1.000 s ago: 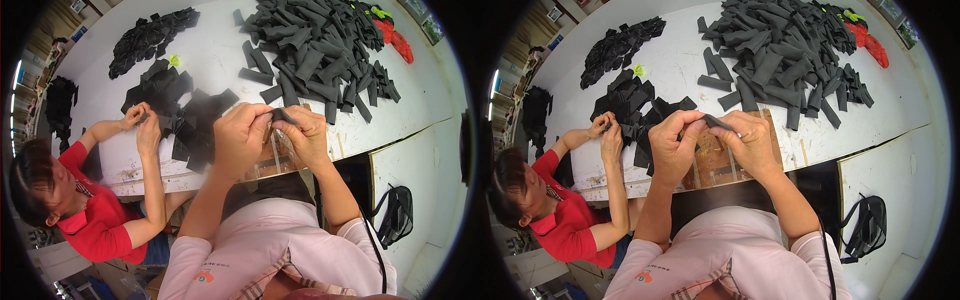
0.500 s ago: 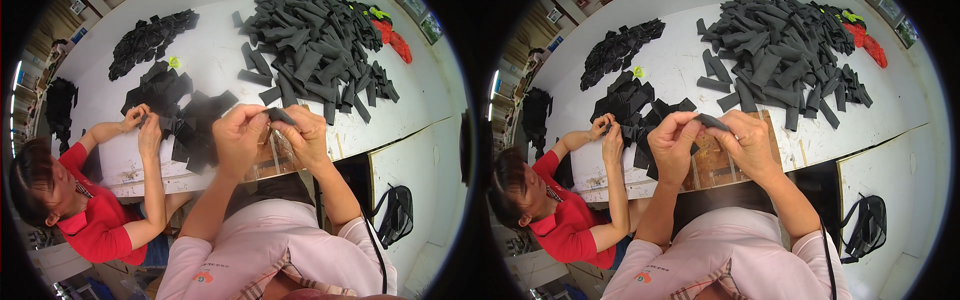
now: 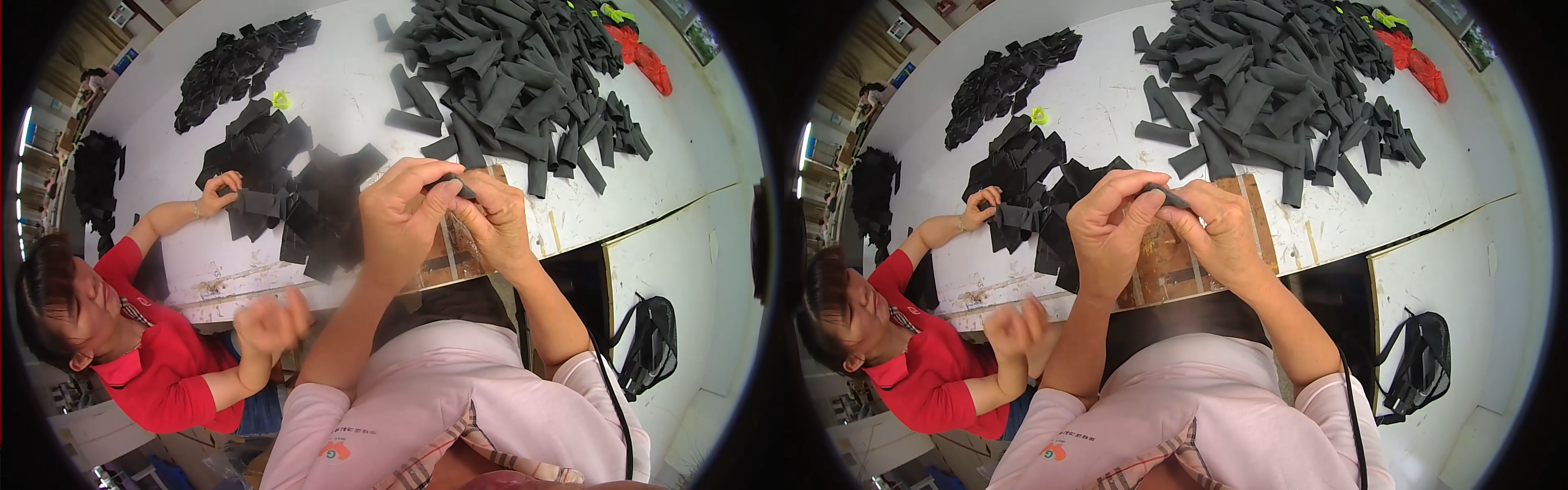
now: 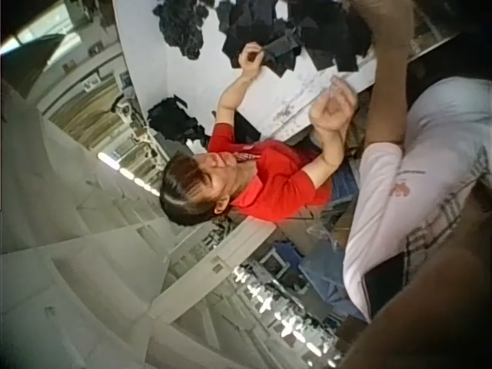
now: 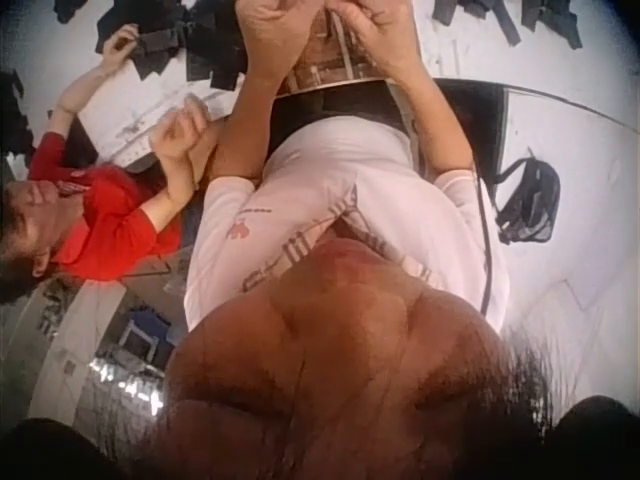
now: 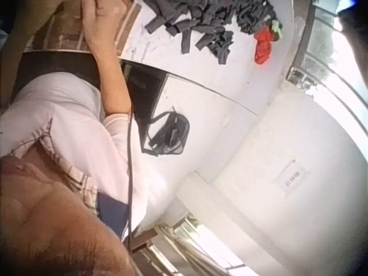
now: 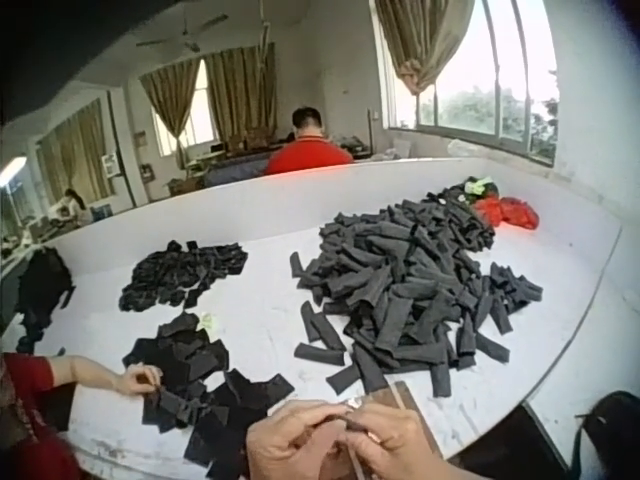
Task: Assembling and threading black foam or rubber components at a workbench in a factory setting.
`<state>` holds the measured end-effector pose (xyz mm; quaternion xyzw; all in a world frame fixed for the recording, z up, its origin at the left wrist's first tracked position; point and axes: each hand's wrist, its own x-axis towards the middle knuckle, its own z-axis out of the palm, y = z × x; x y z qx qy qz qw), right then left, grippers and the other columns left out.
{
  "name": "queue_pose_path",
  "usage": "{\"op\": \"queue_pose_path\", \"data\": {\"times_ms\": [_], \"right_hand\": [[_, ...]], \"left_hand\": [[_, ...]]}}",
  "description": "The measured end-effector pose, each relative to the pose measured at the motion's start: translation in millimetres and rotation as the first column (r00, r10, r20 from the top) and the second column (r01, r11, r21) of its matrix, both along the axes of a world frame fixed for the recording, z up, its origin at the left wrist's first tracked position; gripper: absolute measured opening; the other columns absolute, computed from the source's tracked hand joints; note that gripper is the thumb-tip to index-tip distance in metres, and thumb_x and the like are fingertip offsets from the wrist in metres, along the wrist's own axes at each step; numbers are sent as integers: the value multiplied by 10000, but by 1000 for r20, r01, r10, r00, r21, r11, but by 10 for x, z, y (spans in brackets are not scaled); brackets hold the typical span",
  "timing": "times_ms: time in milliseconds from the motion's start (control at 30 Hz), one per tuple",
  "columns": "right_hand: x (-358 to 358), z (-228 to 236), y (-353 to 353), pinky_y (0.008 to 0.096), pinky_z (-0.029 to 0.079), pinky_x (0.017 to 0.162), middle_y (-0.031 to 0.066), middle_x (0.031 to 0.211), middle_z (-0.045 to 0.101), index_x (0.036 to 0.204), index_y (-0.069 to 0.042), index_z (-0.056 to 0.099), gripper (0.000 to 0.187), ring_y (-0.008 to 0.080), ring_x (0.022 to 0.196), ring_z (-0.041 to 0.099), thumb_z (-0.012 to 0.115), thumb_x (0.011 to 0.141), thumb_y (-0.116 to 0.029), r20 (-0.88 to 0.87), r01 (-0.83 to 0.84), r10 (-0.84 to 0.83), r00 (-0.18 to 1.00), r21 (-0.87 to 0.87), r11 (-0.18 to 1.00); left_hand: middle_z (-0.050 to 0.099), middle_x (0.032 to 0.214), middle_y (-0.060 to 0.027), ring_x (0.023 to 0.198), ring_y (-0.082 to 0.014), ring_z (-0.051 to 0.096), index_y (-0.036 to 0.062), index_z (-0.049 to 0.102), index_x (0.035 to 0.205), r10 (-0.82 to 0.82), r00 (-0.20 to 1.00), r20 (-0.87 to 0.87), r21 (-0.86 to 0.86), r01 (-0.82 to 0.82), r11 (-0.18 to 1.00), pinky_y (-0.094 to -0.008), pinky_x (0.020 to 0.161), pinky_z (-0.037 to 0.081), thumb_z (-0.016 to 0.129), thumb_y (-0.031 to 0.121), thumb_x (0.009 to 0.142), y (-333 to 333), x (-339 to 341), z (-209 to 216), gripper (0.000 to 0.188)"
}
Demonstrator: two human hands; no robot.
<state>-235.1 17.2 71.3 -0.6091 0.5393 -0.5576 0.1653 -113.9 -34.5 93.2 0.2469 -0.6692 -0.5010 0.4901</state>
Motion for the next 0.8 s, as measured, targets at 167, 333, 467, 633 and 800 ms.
{"op": "queue_pose_path", "data": {"times_ms": [167,333,467,633,800], "right_hand": [[47,151,28,270,377,470,68,615,543,746,-3,605,90,164,521,502,637,702,-76,-18,41,-40,999,53,998],[43,232,33,277,375,464,65,613,546,733,-6,609,82,172,520,500,645,688,-64,-65,50,-48,997,23,998],[30,250,19,292,382,468,68,603,537,720,-5,597,76,195,540,508,648,678,-44,-92,57,-58,994,-18,998],[86,440,11,309,386,471,75,609,498,724,-5,563,90,220,542,489,638,679,-27,-325,96,-142,935,-154,983],[243,675,23,311,366,449,80,618,462,741,-3,532,104,224,519,462,625,699,-26,-410,68,-192,892,-298,952]], "left_hand": [[598,821,-64,701,-88,541,-22,615,864,-26,991,-131,72,36,997,-199,628,430,602,15,746,11,25,13,123],[603,823,-61,723,-83,532,-30,605,867,-45,967,-249,158,86,984,-200,650,428,588,10,773,32,43,76,104],[600,829,-116,769,-130,557,-40,584,854,-19,953,-303,137,63,989,-235,729,433,558,21,799,-43,34,46,86],[583,843,-96,784,-122,522,-38,564,845,25,825,-565,314,187,931,-243,730,408,513,88,847,-46,55,-17,135],[572,872,-108,800,-143,526,-36,536,921,56,752,-657,358,246,901,-255,740,407,453,132,880,27,230,89,191]]}}
